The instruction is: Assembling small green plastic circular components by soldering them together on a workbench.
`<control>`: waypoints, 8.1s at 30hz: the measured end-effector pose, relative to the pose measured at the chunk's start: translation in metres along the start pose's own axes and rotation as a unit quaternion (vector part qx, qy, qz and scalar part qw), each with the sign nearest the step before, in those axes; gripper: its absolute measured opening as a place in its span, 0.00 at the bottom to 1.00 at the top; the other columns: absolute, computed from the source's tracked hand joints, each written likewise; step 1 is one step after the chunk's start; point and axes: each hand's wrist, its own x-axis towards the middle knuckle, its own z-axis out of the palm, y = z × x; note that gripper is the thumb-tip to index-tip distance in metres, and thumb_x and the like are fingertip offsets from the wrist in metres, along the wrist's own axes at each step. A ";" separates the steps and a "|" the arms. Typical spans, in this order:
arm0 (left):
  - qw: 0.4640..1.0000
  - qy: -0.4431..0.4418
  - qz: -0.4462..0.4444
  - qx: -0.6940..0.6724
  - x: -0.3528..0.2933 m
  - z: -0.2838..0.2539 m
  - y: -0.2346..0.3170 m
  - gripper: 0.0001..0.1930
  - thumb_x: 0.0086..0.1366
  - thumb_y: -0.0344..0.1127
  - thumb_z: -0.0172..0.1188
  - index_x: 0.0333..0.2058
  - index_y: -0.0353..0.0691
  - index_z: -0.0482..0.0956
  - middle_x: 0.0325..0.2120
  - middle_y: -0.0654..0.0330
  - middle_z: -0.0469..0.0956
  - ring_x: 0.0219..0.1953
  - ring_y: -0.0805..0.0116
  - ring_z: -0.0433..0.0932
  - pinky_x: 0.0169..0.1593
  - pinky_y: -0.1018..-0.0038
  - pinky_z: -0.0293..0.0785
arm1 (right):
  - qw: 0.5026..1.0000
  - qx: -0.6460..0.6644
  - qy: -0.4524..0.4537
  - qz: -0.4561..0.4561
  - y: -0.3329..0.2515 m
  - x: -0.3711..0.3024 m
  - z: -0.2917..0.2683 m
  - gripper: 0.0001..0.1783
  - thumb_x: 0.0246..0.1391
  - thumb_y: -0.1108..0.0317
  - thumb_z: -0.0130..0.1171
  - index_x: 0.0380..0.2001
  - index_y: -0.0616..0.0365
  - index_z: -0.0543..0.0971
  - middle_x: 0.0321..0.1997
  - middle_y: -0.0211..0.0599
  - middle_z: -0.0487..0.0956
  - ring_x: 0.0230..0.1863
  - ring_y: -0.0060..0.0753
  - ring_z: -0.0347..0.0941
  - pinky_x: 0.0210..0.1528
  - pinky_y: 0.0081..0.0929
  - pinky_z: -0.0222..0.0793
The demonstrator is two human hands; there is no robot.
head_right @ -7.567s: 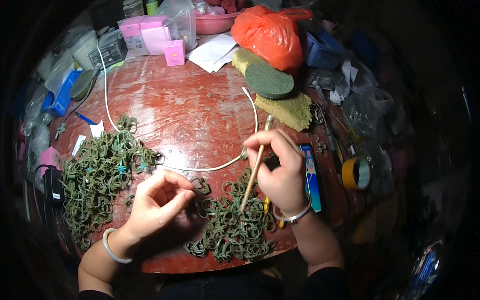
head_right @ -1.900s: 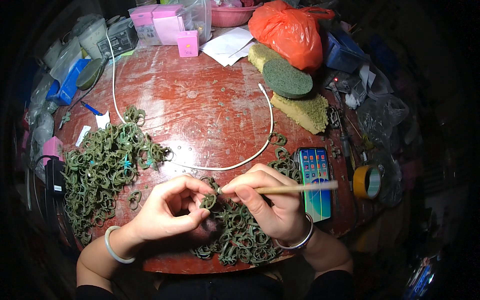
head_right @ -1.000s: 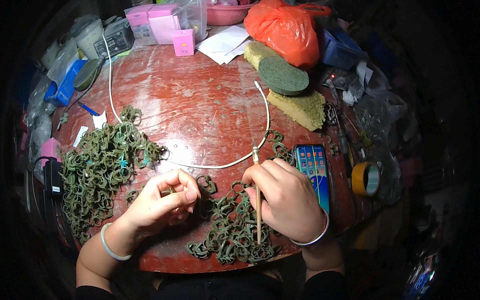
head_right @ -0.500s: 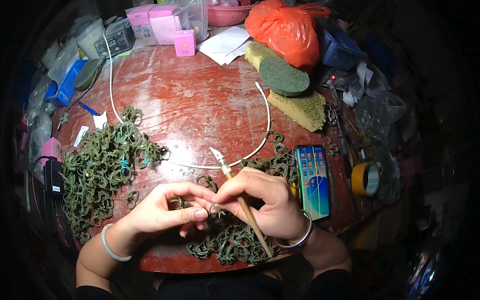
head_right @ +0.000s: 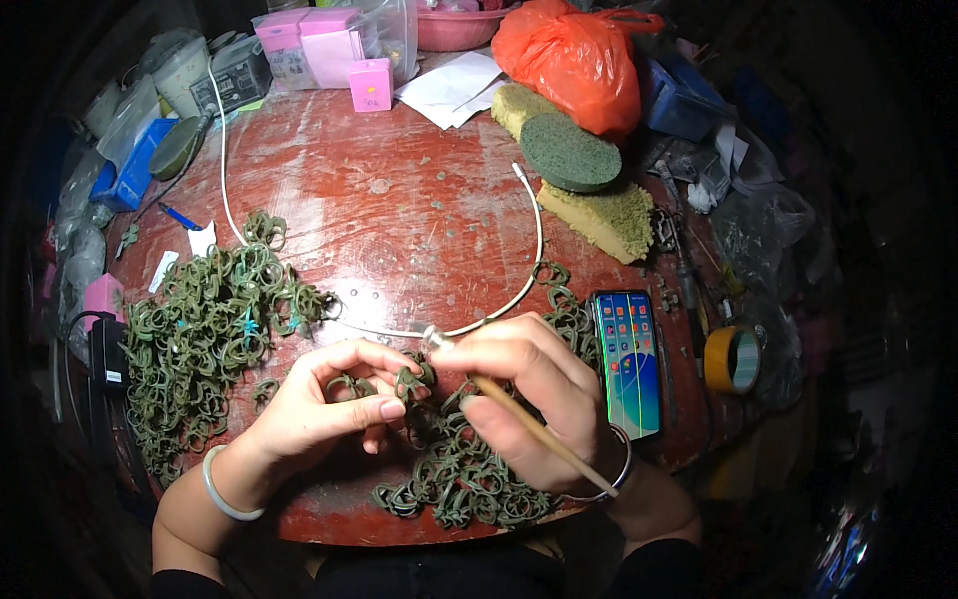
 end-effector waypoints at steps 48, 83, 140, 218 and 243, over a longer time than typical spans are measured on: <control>0.998 0.002 0.045 0.041 0.000 0.001 0.000 0.18 0.62 0.23 0.64 0.50 0.33 0.73 0.42 0.57 0.79 0.38 0.73 0.81 0.35 0.77 0.81 | 0.996 -0.068 -0.009 -0.062 0.005 0.007 0.012 0.13 0.46 0.71 0.72 0.35 0.61 0.80 0.33 0.39 0.81 0.34 0.41 0.77 0.37 0.32 0.73; 0.998 -0.011 0.056 0.006 0.004 -0.006 -0.009 0.12 0.67 0.26 0.61 0.47 0.36 0.73 0.42 0.59 0.74 0.41 0.72 0.79 0.35 0.78 0.82 | 0.987 -0.126 0.063 0.083 0.016 0.004 0.006 0.08 0.54 0.80 0.62 0.38 0.64 0.80 0.32 0.44 0.82 0.32 0.39 0.80 0.34 0.28 0.74; 0.991 0.054 0.057 0.113 -0.001 0.006 -0.004 0.15 0.61 0.25 0.67 0.46 0.34 0.76 0.34 0.65 0.78 0.30 0.82 0.77 0.29 0.85 0.75 | 0.997 -0.061 0.028 -0.036 -0.004 -0.007 0.011 0.09 0.53 0.71 0.68 0.36 0.64 0.82 0.29 0.38 0.81 0.25 0.34 0.76 0.27 0.26 0.72; 0.999 -0.024 0.005 0.042 -0.003 0.004 0.002 0.07 0.65 0.28 0.62 0.40 0.34 0.77 0.27 0.58 0.78 0.25 0.72 0.79 0.21 0.80 0.75 | 0.974 0.210 -0.017 0.080 0.001 -0.010 0.008 0.09 0.66 0.71 0.52 0.40 0.66 0.79 0.31 0.37 0.80 0.30 0.22 0.78 0.32 0.19 0.73; 0.980 -0.006 -0.023 -0.197 0.002 -0.004 -0.004 0.14 0.75 0.40 0.47 0.52 0.37 0.71 0.41 0.58 0.76 0.43 0.69 0.76 0.44 0.72 0.76 | 0.992 -0.087 -0.040 -0.086 -0.002 -0.001 0.020 0.18 0.45 0.72 0.72 0.42 0.60 0.82 0.29 0.34 0.73 0.27 0.33 0.70 0.28 0.28 0.68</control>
